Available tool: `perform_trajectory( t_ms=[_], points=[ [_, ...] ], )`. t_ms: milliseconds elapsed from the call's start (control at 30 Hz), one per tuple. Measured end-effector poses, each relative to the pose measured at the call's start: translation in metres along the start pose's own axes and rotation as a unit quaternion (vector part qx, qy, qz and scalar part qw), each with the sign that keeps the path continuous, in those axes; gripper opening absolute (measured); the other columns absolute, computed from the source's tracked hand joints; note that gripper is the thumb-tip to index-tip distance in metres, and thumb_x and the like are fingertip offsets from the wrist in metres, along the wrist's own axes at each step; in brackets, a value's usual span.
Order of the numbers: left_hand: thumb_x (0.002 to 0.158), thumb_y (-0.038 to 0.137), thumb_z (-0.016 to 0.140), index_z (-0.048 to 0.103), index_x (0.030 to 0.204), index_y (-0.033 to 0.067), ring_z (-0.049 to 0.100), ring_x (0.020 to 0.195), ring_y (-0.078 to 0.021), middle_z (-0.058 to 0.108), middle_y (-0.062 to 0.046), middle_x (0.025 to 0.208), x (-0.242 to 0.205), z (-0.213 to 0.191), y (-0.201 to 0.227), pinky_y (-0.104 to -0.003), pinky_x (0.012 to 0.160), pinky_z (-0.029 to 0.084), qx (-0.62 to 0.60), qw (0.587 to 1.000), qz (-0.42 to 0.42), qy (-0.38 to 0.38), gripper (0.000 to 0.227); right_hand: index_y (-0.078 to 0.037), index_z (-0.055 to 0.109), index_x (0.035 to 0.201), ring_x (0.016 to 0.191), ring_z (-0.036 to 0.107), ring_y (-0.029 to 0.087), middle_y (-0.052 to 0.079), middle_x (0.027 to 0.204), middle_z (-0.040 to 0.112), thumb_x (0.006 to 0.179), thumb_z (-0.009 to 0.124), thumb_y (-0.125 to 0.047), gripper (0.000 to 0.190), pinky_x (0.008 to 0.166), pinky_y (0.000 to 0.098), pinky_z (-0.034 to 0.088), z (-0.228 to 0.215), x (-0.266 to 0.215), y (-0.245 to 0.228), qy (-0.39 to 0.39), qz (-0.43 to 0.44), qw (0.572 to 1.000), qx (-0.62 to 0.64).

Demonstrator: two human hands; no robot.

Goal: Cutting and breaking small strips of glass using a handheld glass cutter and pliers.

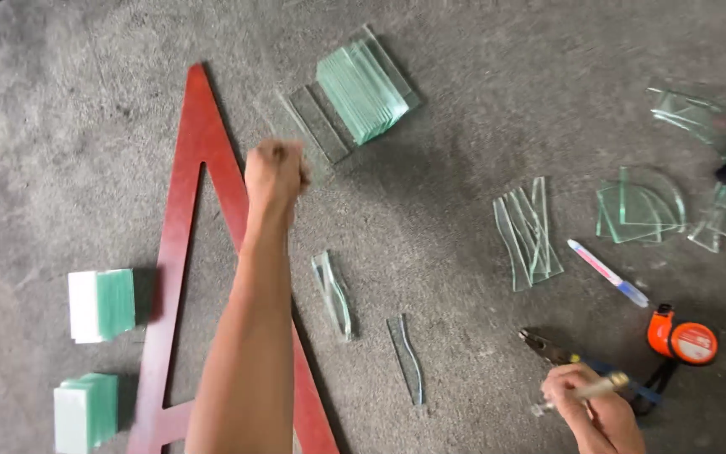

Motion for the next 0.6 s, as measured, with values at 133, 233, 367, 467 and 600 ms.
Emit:
perform_trajectory(
  t_ms=[133,233,367,467,600],
  points=[
    [0.072,-0.009,0.046,0.056,0.086,0.003,0.046,0.048,-0.0091,0.056,-0.003,0.064,-0.132,0.004,-0.018,-0.02,0.038,0.035,-0.086,0.991,0.049,-0.088,0.021,0.0,0.06,0.075,0.044,0.042,0.012,0.006,0.052,0.049,0.078,0.049,-0.005,0.013,0.041,0.0228,0.033,0.006,-0.02,-0.004,0.014,0.046,0.994,0.096],
    [0.08,0.001,0.054,0.056,0.077,0.0048,0.048,0.04,-0.0099,0.059,-0.005,0.06,-0.234,0.041,-0.07,-0.02,0.032,0.045,-0.078,0.971,-0.116,-0.191,0.005,-0.004,0.067,0.076,0.04,0.041,0.011,0.002,0.046,0.05,0.07,0.06,-0.011,0.012,0.038,0.0226,0.033,0.01,-0.038,0.0,0.041,0.062,0.997,-0.01],
    [0.077,0.004,0.056,0.055,0.074,0.0024,0.047,0.039,-0.0112,0.056,-0.005,0.055,-0.274,0.051,-0.095,-0.024,0.035,0.046,-0.051,0.969,-0.166,-0.175,0.003,-0.003,0.065,0.074,0.039,0.042,0.009,0.001,0.047,0.058,0.068,0.058,-0.01,0.011,0.037,0.0224,0.035,0.019,-0.062,-0.034,0.0,0.026,0.999,-0.035],
    [0.081,0.009,0.056,0.055,0.073,0.0011,0.052,0.037,-0.0091,0.056,-0.006,0.058,-0.277,0.05,-0.098,-0.016,0.032,0.049,0.019,0.974,-0.161,-0.159,0.011,-0.007,0.063,0.068,0.037,0.043,0.008,-0.001,0.046,0.059,0.067,0.059,-0.011,0.006,0.036,0.0222,0.037,0.017,-0.077,-0.039,-0.013,-0.038,0.997,-0.064],
    [0.076,0.017,0.064,0.048,0.065,0.0067,0.048,0.036,-0.0098,0.053,-0.004,0.051,-0.28,0.043,-0.099,-0.021,0.034,0.044,0.127,0.972,-0.15,-0.127,0.021,-0.005,0.062,0.063,0.036,0.041,0.008,-0.002,0.044,0.055,0.065,0.061,-0.009,0.004,0.036,0.0211,0.035,-0.014,-0.095,-0.033,0.026,-0.033,0.996,-0.077]
  ],
)
Point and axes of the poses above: each hand's wrist, its own x-axis towards the middle knuckle, its own z-axis out of the palm, y = z × x, the point moved 8 cm from there along x, towards the middle knuckle
